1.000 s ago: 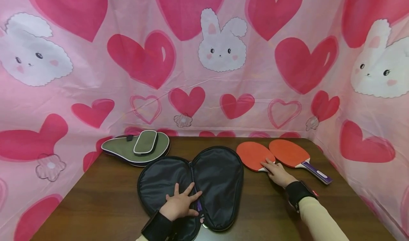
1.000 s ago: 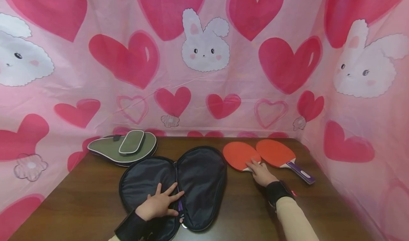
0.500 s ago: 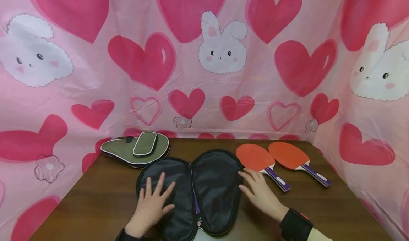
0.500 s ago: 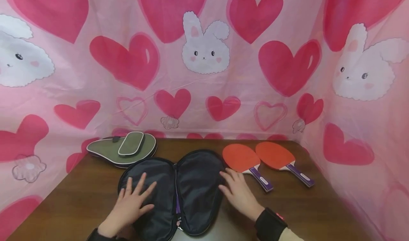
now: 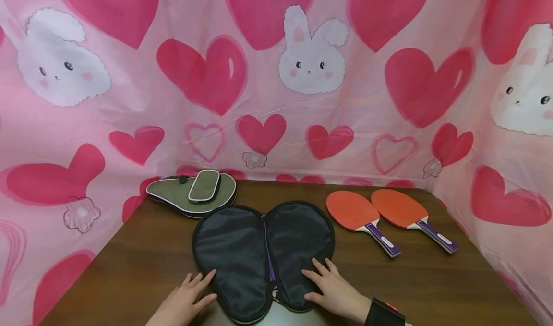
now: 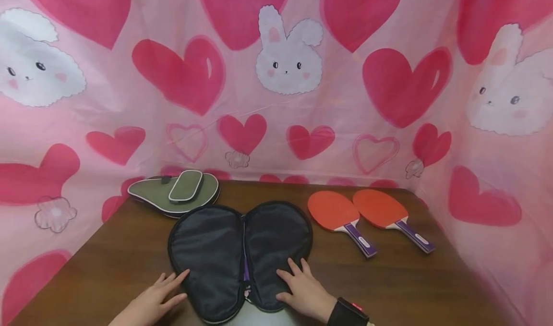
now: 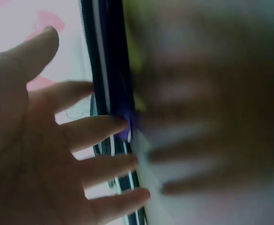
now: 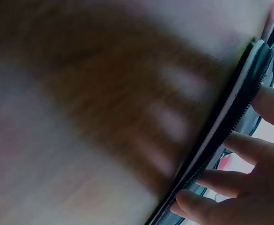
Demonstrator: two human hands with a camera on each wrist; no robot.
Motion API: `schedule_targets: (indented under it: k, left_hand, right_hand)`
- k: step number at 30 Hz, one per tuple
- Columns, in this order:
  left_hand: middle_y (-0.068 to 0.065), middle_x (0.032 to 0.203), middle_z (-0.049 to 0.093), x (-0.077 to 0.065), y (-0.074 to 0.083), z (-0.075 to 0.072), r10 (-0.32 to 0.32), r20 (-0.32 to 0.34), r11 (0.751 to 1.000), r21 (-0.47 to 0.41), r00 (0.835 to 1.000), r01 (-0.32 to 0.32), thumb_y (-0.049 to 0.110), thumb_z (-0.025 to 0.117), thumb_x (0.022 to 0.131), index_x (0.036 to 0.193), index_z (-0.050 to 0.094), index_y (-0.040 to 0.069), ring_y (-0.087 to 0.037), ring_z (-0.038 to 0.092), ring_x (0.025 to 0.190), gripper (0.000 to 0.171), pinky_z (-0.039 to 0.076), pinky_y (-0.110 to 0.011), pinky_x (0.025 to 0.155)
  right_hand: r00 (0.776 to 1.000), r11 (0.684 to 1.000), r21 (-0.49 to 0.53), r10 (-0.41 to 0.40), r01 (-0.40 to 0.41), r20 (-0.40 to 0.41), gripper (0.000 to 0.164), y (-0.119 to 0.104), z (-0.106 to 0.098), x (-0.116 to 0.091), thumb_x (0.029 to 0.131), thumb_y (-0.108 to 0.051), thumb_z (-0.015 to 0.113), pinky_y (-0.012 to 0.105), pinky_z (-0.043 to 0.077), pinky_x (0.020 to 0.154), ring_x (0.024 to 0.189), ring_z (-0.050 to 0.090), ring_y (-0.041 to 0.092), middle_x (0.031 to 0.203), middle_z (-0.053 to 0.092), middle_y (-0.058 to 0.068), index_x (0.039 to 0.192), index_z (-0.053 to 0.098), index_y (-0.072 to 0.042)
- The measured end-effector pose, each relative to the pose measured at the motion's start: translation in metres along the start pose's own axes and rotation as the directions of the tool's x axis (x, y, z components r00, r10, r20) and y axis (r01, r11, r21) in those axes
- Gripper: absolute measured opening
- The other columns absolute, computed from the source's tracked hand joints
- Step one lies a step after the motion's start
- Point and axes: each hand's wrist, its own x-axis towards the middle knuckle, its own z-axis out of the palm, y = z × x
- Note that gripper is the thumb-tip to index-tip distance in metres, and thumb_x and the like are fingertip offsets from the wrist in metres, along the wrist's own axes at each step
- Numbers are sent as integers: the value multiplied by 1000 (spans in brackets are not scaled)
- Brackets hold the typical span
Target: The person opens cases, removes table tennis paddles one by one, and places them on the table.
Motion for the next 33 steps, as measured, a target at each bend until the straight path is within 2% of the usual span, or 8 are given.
schedule_targets:
  k: [8, 11, 15, 17, 21, 25, 28, 33]
  left_hand:
    - [-38, 145, 30, -4, 30, -4, 95, -164, 995, -8, 982, -97, 42, 76, 82, 140, 53, 7, -52, 39, 128, 71, 43, -64, 86]
    - [-33, 155, 7, -3, 42, -2, 150, -169, 985, -64, 974, -163, 41, 78, 80, 145, 46, 9, -49, 45, 124, 80, 47, -61, 81]
    - [-36, 151, -17, 0, 59, 8, 261, -127, 944, -177, 957, -280, 35, 81, 78, 150, 30, 3, -49, 53, 111, 94, 51, -53, 76]
    - [-40, 148, -18, 3, 68, 14, 313, -96, 919, -222, 945, -327, 31, 83, 77, 150, 26, 4, -47, 56, 105, 97, 52, -47, 74]
    - [-40, 149, -14, 10, 91, 21, 353, -17, 896, -280, 935, -344, 21, 83, 77, 150, 23, 11, -36, 61, 89, 95, 52, -40, 68]
    - [-31, 154, -14, 19, 114, 23, 377, 27, 893, -276, 926, -355, 15, 81, 79, 144, 36, 14, -35, 60, 93, 79, 53, -50, 72]
    - [-27, 157, -13, 24, 130, 26, 386, 48, 902, -232, 921, -365, 16, 81, 79, 135, 47, 14, -38, 57, 102, 66, 50, -60, 75]
    - [-24, 159, 0, 30, 149, 34, 432, 34, 899, -92, 901, -428, 18, 82, 79, 125, 54, 17, -32, 60, 101, 54, 52, -53, 76]
  right_hand:
    - [1000, 999, -46, -1, 0, -6, 58, -5, 3, 0, 90, -39, 67, 65, 41, 89, 124, 29, 66, 141, 40, 34, 134, 56, -3]
    - [1000, 998, -64, -1, 1, -7, 59, -6, 3, -1, 90, -39, 66, 65, 42, 88, 124, 30, 66, 142, 40, 33, 136, 56, -4]
    - [1000, 995, -96, -9, 10, 9, 59, -6, 4, -1, 92, -40, 64, 63, 44, 87, 124, 30, 65, 143, 39, 32, 138, 54, -5]
    - [1000, 993, -116, -12, 15, 21, 59, -6, 5, 0, 92, -41, 63, 62, 44, 87, 125, 31, 64, 143, 39, 31, 139, 53, -6]
    - [999, 990, -143, -13, 19, 40, 60, -5, 4, 1, 92, -42, 62, 62, 43, 89, 124, 31, 64, 143, 39, 31, 140, 53, -6]
    - [999, 987, -162, 2, 6, 52, 59, -6, 3, 2, 92, -41, 63, 61, 43, 90, 124, 33, 63, 143, 40, 31, 139, 54, -7]
    - [999, 985, -174, 4, 4, 45, 59, -6, 4, 1, 92, -41, 63, 61, 44, 89, 124, 33, 63, 144, 40, 30, 139, 54, -7]
    - [999, 976, -213, -33, 34, 12, 60, -5, 5, 0, 92, -41, 63, 62, 42, 91, 123, 35, 63, 142, 41, 32, 138, 54, -5]
